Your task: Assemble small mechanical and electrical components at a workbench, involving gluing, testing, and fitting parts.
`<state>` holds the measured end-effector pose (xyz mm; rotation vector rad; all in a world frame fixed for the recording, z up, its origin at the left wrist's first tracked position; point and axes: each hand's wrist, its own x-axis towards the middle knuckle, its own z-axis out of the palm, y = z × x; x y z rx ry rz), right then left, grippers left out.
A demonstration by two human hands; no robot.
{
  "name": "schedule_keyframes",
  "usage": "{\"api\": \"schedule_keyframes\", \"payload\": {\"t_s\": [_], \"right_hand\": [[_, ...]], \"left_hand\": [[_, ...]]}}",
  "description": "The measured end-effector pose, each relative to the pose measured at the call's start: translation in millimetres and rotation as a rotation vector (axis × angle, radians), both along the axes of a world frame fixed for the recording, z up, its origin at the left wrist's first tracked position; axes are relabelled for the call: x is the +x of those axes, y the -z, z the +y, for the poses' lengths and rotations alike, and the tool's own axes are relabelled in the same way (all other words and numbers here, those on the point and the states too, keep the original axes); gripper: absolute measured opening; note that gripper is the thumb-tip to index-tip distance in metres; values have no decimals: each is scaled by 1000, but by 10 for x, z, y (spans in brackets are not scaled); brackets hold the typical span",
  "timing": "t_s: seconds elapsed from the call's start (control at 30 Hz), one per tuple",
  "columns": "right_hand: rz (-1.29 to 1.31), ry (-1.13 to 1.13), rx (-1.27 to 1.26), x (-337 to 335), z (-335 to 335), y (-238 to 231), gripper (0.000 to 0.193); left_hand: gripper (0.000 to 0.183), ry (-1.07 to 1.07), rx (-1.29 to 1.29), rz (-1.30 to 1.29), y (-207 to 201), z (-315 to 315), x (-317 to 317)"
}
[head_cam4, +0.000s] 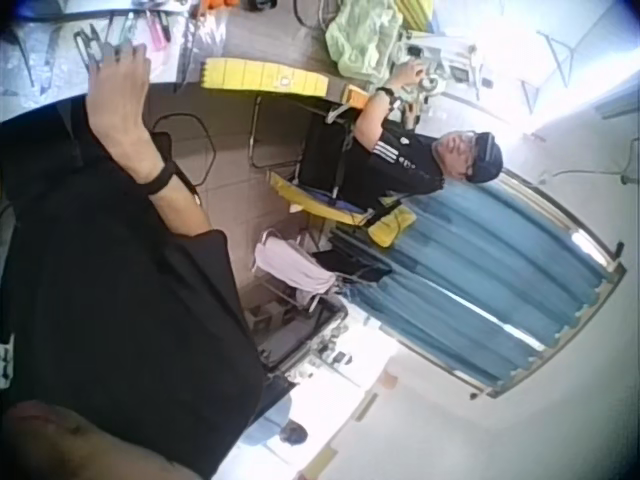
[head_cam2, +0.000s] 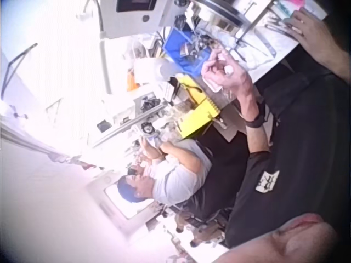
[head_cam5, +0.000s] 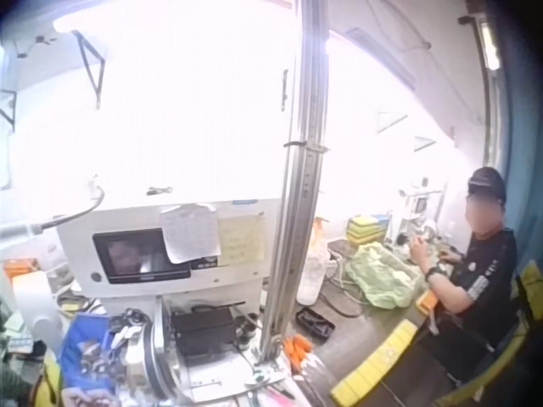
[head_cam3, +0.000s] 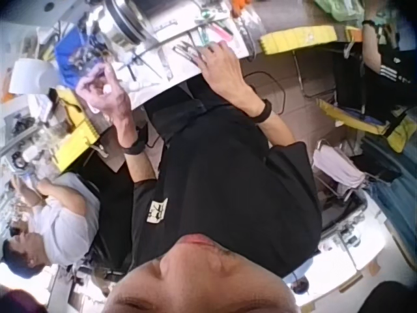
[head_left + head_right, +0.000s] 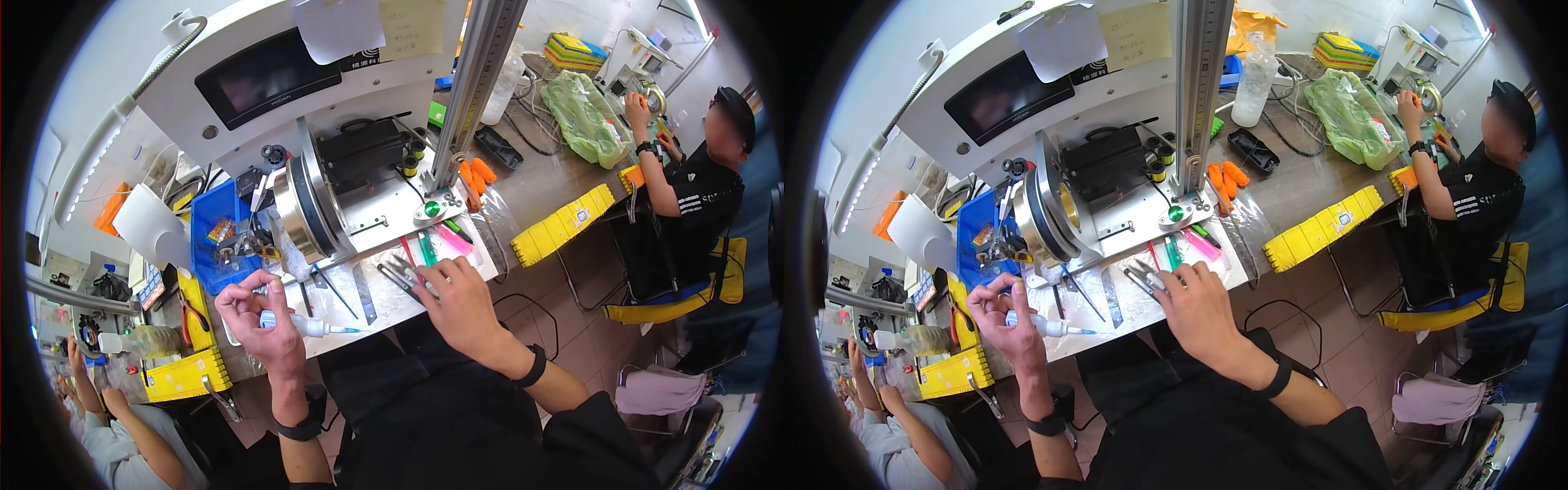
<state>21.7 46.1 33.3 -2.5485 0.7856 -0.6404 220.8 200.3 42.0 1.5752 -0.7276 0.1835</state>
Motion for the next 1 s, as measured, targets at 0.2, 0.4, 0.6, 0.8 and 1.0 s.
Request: {"api": "schedule_keyframes", "payload": {"t_s": [0.2, 0.4, 0.6, 0.8, 1.0], "right_hand": [[-5, -128, -11, 193, 117, 160, 25], [-73, -9, -4, 296, -45, 159, 23], [186, 245, -81, 363, -332, 442, 22], [122, 306, 165, 368, -262, 365, 24], [-132, 262, 137, 246, -205, 216, 26]], "left_hand": [[32, -1, -22, 13, -11, -18, -16], [33, 13, -38, 35, -11, -76, -49], [27, -54, -68, -31, 149, 40, 124], [18, -29, -41, 59, 190, 62, 98], [19, -16, -48, 80, 183, 16, 73]]}}
